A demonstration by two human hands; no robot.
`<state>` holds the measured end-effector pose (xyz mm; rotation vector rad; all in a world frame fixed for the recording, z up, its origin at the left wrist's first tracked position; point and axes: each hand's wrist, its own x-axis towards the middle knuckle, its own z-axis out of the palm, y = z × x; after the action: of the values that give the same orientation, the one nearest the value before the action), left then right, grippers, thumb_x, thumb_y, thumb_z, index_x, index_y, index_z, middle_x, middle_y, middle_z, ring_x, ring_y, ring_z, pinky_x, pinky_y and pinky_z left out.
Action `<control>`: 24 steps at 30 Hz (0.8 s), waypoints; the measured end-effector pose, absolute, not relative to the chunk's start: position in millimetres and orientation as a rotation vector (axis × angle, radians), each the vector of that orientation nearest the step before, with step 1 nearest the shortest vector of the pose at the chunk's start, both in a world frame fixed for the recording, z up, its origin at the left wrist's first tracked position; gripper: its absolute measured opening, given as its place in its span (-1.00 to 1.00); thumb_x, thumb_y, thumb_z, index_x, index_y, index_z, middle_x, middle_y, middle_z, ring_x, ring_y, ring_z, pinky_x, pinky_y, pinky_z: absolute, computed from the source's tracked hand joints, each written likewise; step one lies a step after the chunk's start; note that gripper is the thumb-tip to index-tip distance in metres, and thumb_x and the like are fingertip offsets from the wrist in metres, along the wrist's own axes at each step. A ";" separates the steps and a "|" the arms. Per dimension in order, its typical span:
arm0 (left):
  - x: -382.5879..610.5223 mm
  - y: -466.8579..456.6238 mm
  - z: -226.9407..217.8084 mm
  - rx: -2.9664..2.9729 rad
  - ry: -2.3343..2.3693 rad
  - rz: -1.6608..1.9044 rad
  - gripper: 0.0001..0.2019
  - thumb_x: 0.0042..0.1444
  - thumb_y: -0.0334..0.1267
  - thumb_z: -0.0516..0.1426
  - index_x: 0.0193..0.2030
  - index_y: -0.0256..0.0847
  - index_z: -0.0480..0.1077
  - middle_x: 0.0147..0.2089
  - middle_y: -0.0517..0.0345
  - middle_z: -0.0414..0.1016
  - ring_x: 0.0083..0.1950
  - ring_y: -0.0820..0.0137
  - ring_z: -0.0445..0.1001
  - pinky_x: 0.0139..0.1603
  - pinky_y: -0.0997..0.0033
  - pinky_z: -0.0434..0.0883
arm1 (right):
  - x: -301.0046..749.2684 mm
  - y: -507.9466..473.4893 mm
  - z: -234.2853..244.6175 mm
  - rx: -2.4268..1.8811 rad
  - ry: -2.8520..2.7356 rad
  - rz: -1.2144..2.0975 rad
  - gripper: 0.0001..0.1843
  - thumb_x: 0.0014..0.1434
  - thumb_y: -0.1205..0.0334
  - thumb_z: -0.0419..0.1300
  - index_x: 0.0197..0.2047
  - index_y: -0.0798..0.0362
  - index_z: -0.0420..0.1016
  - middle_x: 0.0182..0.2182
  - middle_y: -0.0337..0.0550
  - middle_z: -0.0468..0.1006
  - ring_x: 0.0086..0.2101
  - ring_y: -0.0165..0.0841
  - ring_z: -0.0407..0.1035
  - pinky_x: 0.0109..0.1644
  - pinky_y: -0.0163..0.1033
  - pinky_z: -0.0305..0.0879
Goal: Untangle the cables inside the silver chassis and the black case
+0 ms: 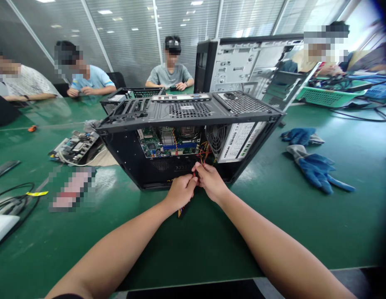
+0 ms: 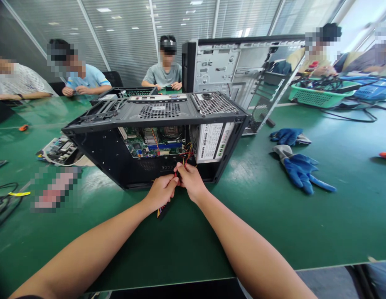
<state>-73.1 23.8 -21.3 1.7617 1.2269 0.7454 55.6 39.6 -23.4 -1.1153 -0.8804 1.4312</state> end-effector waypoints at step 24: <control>-79.9 26.1 -2.2 0.527 0.438 0.524 -0.72 0.34 -0.16 -0.08 -0.38 -0.21 0.18 -0.72 0.47 -0.21 -0.75 0.62 -0.29 -0.72 0.64 -0.09 | 70.2 42.0 -12.7 -0.816 -0.680 1.800 -0.62 0.06 0.01 0.22 -0.12 0.05 0.54 -0.65 -0.42 0.06 -0.66 -0.50 -0.06 -0.61 -0.34 -0.04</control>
<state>-79.9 26.1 -2.2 0.5272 0.4378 0.5235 70.2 42.0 -12.7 -0.8156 -0.6798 1.8000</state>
